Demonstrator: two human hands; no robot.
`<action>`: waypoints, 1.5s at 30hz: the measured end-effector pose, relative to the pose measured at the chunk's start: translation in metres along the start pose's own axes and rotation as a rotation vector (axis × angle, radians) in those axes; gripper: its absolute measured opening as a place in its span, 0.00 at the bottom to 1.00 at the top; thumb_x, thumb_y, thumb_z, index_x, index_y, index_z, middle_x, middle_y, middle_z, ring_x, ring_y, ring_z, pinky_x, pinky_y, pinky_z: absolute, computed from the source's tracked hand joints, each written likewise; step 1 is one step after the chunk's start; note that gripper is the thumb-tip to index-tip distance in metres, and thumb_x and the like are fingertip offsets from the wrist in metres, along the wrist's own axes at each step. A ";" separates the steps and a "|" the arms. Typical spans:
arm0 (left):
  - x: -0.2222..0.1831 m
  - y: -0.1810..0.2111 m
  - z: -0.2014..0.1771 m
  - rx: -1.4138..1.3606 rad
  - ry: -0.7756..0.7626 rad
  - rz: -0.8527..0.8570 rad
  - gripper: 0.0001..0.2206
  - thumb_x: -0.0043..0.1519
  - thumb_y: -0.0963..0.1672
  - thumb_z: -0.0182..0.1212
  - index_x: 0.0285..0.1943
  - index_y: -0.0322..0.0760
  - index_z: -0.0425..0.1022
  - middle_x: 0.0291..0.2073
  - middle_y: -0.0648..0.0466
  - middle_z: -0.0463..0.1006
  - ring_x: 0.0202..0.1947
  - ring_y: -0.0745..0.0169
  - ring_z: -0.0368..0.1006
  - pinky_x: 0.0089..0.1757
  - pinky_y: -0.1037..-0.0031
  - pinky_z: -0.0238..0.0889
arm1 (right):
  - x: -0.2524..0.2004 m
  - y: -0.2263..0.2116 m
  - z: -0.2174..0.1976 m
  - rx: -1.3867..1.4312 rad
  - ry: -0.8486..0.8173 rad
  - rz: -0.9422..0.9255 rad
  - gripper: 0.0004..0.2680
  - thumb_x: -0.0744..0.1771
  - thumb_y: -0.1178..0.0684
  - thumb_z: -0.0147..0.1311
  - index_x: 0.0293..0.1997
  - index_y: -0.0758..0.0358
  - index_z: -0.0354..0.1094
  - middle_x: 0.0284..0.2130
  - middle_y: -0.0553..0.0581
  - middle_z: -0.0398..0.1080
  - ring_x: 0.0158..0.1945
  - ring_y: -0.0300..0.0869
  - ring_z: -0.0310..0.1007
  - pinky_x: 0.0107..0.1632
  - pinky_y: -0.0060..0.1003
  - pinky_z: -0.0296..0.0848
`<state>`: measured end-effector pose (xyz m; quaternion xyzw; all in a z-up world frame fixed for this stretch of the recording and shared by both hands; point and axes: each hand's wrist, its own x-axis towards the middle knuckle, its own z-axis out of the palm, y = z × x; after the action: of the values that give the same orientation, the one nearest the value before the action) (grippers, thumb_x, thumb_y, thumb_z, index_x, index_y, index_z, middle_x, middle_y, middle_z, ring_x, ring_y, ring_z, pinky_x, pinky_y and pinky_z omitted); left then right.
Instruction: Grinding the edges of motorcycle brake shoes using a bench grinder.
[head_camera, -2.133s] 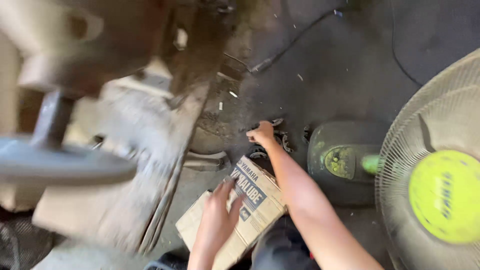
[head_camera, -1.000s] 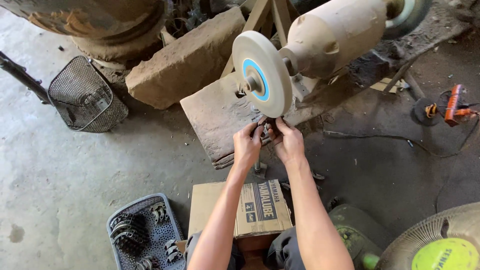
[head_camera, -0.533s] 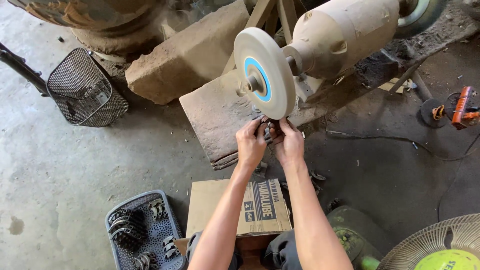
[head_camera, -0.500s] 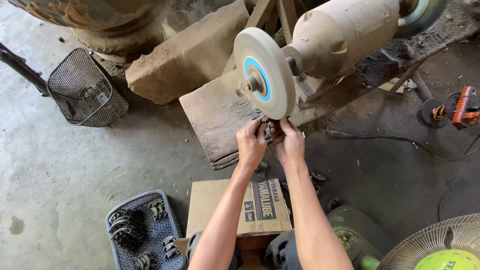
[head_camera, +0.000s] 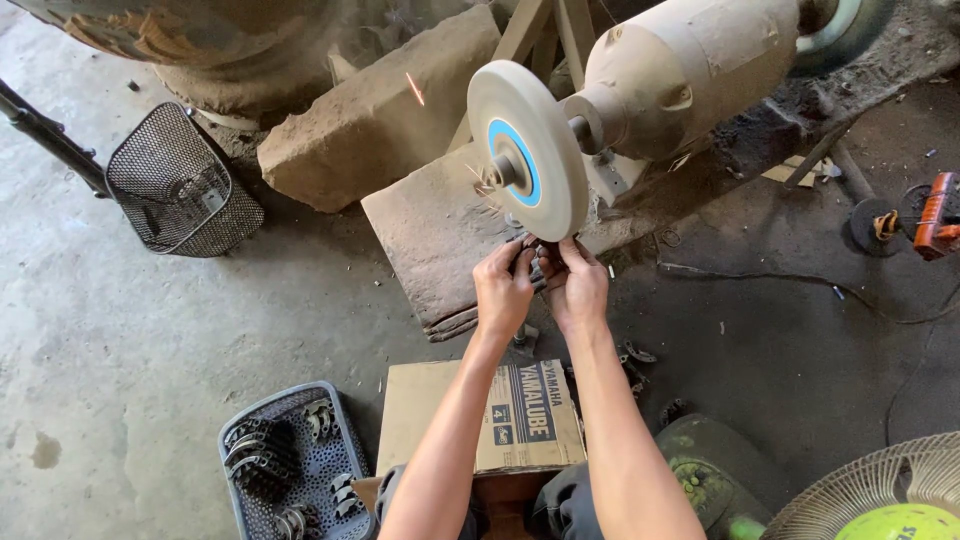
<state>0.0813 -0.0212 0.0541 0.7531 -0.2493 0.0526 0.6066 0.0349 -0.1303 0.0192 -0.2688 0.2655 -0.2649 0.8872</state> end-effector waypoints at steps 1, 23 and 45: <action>-0.002 -0.003 -0.002 0.001 0.003 -0.001 0.07 0.60 0.36 0.62 0.46 0.28 0.80 0.35 0.41 0.81 0.36 0.44 0.80 0.39 0.66 0.71 | 0.000 0.001 0.000 -0.002 -0.002 0.002 0.08 0.70 0.55 0.54 0.51 0.70 0.72 0.38 0.57 0.77 0.34 0.39 0.75 0.38 0.31 0.76; -0.009 -0.005 -0.008 -0.039 -0.004 -0.021 0.08 0.59 0.36 0.63 0.46 0.27 0.80 0.33 0.40 0.80 0.32 0.47 0.79 0.37 0.66 0.69 | -0.008 -0.002 0.007 -0.123 -0.057 -0.093 0.08 0.70 0.57 0.56 0.49 0.73 0.73 0.36 0.57 0.76 0.34 0.40 0.74 0.37 0.32 0.74; -0.015 -0.005 -0.014 -0.073 -0.078 -0.201 0.07 0.61 0.37 0.64 0.46 0.29 0.82 0.24 0.45 0.80 0.22 0.70 0.72 0.29 0.71 0.67 | -0.010 -0.003 0.012 -0.311 -0.095 -0.169 0.06 0.69 0.58 0.57 0.44 0.73 0.76 0.32 0.57 0.76 0.30 0.38 0.73 0.35 0.32 0.73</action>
<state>0.0735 -0.0021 0.0474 0.7531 -0.1977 -0.0470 0.6258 0.0338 -0.1221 0.0336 -0.4362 0.2373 -0.2813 0.8212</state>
